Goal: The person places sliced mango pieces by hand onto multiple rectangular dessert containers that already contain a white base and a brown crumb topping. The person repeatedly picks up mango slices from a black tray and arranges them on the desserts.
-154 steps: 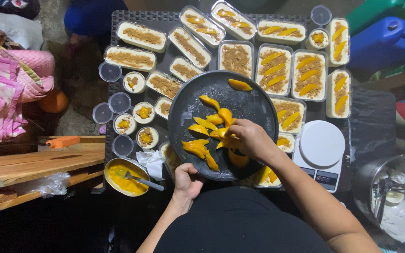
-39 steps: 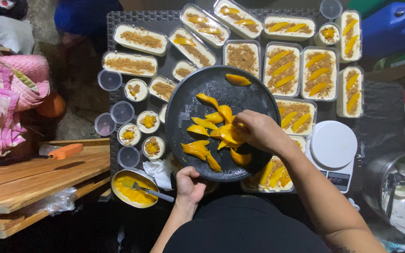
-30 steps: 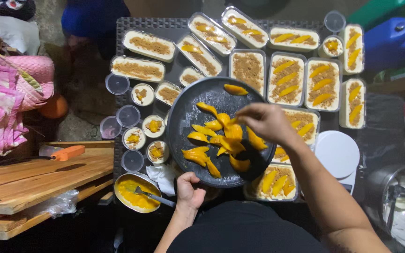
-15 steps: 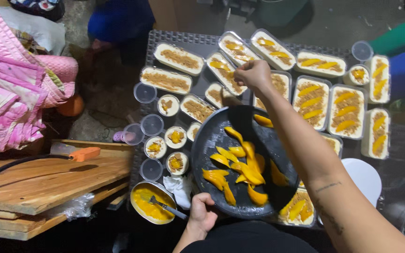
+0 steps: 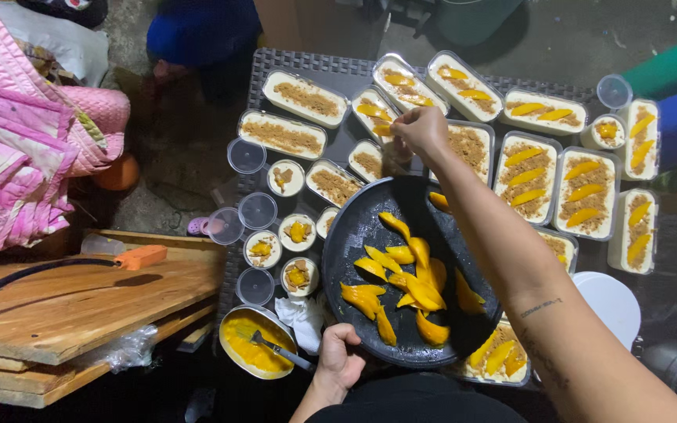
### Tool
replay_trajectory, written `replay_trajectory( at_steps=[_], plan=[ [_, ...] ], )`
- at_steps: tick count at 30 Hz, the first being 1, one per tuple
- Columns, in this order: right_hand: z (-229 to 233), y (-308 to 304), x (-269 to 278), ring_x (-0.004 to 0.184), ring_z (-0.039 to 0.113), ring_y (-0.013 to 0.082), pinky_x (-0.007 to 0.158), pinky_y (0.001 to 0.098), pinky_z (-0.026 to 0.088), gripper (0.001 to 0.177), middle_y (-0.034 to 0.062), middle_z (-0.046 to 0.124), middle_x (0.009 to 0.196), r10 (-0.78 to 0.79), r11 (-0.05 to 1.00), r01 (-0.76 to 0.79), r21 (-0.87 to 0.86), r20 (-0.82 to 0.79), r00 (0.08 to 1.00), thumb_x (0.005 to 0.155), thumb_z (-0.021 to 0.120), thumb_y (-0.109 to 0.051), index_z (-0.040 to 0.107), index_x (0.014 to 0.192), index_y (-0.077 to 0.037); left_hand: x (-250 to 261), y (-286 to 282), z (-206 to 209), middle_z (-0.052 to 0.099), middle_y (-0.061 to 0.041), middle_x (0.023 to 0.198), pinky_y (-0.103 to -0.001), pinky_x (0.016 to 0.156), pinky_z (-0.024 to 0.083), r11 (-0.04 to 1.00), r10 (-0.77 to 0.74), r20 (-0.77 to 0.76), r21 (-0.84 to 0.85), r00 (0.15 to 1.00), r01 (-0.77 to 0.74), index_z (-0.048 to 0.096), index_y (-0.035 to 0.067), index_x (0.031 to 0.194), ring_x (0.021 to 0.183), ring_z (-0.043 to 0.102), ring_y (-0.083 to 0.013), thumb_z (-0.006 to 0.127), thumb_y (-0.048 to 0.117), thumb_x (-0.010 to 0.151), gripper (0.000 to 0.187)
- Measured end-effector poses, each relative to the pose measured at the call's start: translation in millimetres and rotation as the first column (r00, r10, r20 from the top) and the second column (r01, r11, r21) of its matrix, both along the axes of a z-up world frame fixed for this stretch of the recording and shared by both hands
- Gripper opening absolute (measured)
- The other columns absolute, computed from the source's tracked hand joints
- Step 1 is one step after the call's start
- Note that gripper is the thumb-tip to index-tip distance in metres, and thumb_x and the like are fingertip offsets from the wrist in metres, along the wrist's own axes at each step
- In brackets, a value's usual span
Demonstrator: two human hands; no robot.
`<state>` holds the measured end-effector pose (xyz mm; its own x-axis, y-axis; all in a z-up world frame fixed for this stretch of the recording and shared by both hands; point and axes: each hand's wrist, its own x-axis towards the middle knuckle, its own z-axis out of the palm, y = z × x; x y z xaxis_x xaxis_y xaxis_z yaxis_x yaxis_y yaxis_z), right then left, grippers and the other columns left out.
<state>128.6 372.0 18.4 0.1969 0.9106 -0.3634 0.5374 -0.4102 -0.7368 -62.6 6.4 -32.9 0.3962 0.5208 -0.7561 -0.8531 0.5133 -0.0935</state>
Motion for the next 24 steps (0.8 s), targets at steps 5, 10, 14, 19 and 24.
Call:
replay_trajectory(
  at_steps=[5,10,14,19,24],
  plan=[
    [0,-3,12,0.06,0.069,0.0127,0.058,0.0276,0.055,0.017,0.0118,0.074,0.076,0.081,0.996,-0.083,0.018,0.111,0.991,0.08,0.08,-0.014,0.077,0.09,-0.002,5,1,1,0.067,-0.012,0.09,-0.043,0.094,0.052,1.0,-0.016,0.007,0.026,1.0,0.016,0.063,-0.007,0.089,0.09,0.064,-0.0281,0.047,-0.003,0.058,0.034],
    [8,-10,20,0.065,0.072,0.0155,0.065,0.0297,0.057,0.017,0.0124,0.075,0.081,0.09,0.996,-0.087,-0.025,0.168,0.982,0.083,0.075,-0.017,0.077,0.094,-0.005,8,-1,-1,0.067,-0.012,0.089,-0.043,0.093,0.051,1.0,-0.017,0.011,0.02,1.0,0.017,0.063,-0.006,0.088,0.089,0.064,-0.0281,0.048,-0.003,0.059,0.033],
    [36,-33,38,0.076,0.072,0.0212,0.073,0.0339,0.055,0.018,0.0135,0.074,0.086,0.104,0.987,-0.135,0.085,0.299,0.949,0.083,0.076,-0.02,0.078,0.096,-0.007,8,0,3,0.067,-0.013,0.093,-0.045,0.095,0.05,0.999,0.003,-0.003,0.047,1.0,-0.003,0.063,-0.007,0.093,0.091,0.064,-0.03,0.048,-0.003,0.06,0.037],
    [74,-95,70,0.082,0.073,0.0222,0.076,0.0351,0.056,0.018,0.0134,0.075,0.093,0.295,0.901,-0.372,0.222,0.313,0.903,0.085,0.073,-0.018,0.077,0.099,-0.007,14,8,9,0.068,-0.015,0.098,-0.051,0.099,0.048,0.999,0.003,0.0,0.05,1.0,-0.003,0.062,-0.007,0.1,0.099,0.063,-0.0343,0.046,0.002,0.058,0.046],
    [101,-189,85,0.084,0.074,0.0191,0.074,0.0312,0.059,0.023,0.0099,0.076,0.093,0.646,0.739,-0.661,0.13,0.144,0.75,0.077,0.075,-0.017,0.074,0.098,-0.008,23,9,19,0.066,-0.017,0.104,-0.05,0.102,0.046,0.991,0.052,0.02,0.118,0.998,-0.054,0.059,-0.008,0.105,0.105,0.061,-0.0351,0.047,0.002,0.06,0.047]
  ],
)
